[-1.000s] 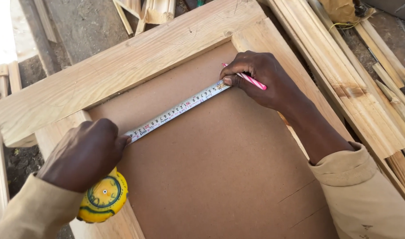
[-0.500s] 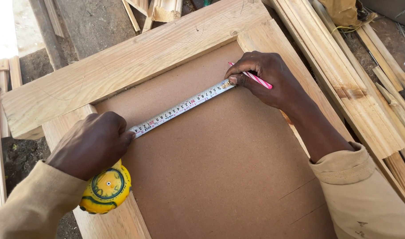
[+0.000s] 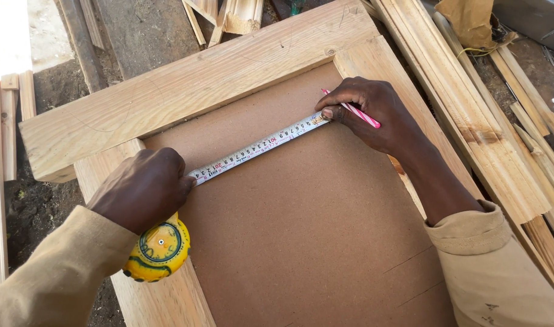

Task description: The person measures and marks a wooden frame using a metal square, a tape measure, and a pink pencil. They draw lines along the edges and mark specific measurements on the frame's surface.

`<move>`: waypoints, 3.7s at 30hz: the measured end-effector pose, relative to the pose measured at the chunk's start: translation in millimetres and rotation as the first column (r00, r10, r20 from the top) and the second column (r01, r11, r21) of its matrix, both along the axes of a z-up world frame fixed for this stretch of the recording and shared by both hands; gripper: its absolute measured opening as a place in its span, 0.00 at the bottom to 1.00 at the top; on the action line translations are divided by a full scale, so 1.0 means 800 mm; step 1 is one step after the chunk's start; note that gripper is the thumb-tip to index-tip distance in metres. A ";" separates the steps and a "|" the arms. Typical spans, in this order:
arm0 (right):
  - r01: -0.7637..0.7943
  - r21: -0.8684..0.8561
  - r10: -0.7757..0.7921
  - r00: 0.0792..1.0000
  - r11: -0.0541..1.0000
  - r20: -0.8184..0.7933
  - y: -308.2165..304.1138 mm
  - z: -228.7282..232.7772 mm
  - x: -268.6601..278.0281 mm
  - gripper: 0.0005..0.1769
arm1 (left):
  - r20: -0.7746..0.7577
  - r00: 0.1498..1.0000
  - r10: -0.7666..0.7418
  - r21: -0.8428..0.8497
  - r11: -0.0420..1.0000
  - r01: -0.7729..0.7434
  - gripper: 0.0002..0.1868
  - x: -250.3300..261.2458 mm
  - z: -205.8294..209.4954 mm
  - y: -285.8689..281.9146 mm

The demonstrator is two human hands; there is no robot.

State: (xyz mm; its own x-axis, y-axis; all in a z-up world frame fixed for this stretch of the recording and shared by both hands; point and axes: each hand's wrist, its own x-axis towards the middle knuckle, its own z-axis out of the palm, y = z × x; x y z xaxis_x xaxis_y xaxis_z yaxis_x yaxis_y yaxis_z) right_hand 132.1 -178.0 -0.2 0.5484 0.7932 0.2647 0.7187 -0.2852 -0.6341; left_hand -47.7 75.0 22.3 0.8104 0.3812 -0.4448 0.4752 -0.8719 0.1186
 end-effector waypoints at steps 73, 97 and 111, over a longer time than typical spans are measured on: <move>0.166 0.360 -0.153 0.986 0.918 -0.063 0.104 -0.012 -0.184 0.12 | 0.318 0.927 -0.200 -0.045 0.973 0.225 0.09 -0.001 -0.020 0.011; 0.492 0.100 -0.494 0.869 0.865 0.002 -0.347 -0.053 -0.519 0.08 | 0.041 0.999 0.005 -0.101 0.995 -0.001 0.16 -0.187 -0.016 -0.214; 0.485 -0.091 -0.494 0.853 0.870 -0.169 -0.328 0.039 -0.375 0.19 | 0.341 0.935 -0.094 -0.042 0.992 0.115 0.06 -0.177 -0.070 -0.242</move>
